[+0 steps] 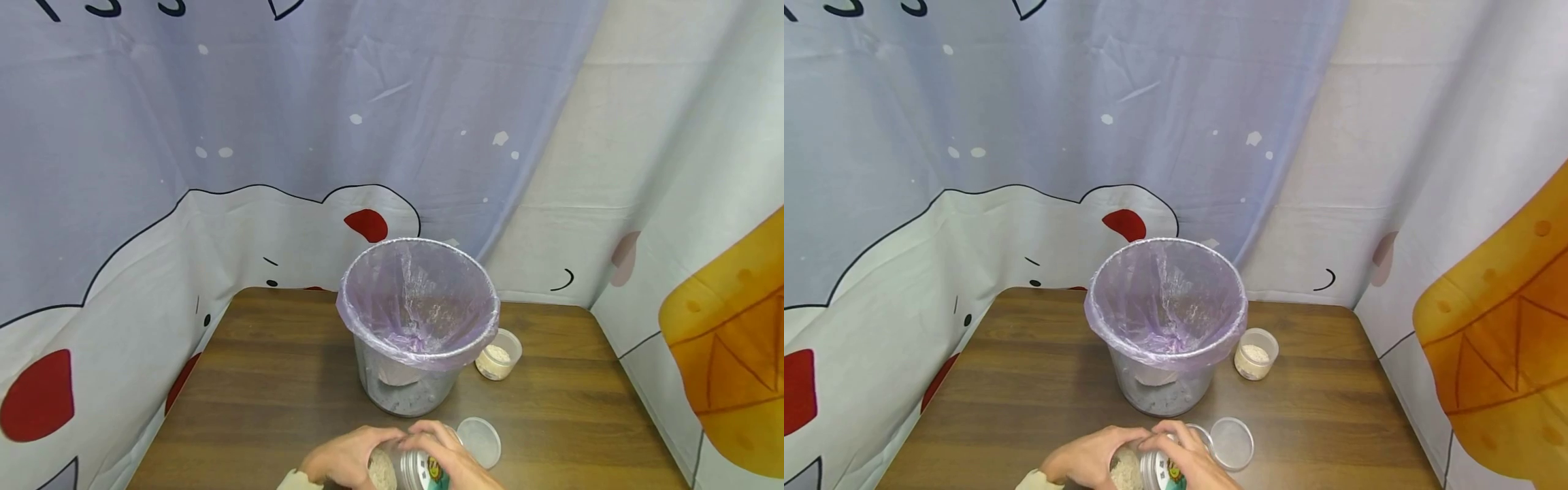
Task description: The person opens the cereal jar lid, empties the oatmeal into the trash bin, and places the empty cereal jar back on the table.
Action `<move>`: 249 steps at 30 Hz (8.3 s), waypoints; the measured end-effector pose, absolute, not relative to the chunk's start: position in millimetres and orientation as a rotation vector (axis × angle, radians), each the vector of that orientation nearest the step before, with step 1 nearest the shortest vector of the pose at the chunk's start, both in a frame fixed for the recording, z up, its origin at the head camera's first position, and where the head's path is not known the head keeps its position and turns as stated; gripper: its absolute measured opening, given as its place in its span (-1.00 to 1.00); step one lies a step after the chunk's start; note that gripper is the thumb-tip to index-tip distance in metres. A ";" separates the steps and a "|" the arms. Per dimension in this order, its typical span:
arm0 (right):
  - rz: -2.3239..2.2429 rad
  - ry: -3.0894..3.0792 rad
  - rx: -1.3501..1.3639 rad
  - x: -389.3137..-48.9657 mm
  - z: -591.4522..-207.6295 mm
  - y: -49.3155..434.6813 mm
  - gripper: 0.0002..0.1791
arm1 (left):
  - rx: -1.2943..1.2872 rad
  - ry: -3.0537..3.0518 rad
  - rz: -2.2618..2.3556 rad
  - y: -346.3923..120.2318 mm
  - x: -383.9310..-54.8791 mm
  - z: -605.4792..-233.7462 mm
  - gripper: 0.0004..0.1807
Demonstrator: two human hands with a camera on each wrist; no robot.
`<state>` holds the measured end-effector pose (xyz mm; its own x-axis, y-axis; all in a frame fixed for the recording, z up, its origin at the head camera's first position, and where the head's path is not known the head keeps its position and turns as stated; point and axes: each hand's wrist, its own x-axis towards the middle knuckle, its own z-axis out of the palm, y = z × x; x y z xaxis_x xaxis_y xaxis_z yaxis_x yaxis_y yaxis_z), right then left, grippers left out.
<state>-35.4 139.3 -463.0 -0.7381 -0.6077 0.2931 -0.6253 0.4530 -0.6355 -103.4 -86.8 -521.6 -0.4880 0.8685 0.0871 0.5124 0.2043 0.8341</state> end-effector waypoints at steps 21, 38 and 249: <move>1.175 -2.649 1.232 -36.5 -463.6 139.9 -0.39 | 1.194 1.948 1.279 -89.4 -103.7 -522.9 -0.27; 1.279 -2.773 1.182 -33.1 -456.9 143.4 -0.37 | 1.231 2.036 1.194 -91.3 -103.0 -518.6 -0.24; 0.891 -3.195 -0.212 -56.0 -580.6 292.1 0.04 | 1.293 2.966 1.028 -109.1 -96.5 -410.7 0.03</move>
<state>-56.0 292.1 -580.6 -0.9753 0.0728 -0.2083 0.1701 0.8495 -0.4995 -96.5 -109.1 -410.7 -0.6827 0.5787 0.4461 0.7307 0.5341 0.4253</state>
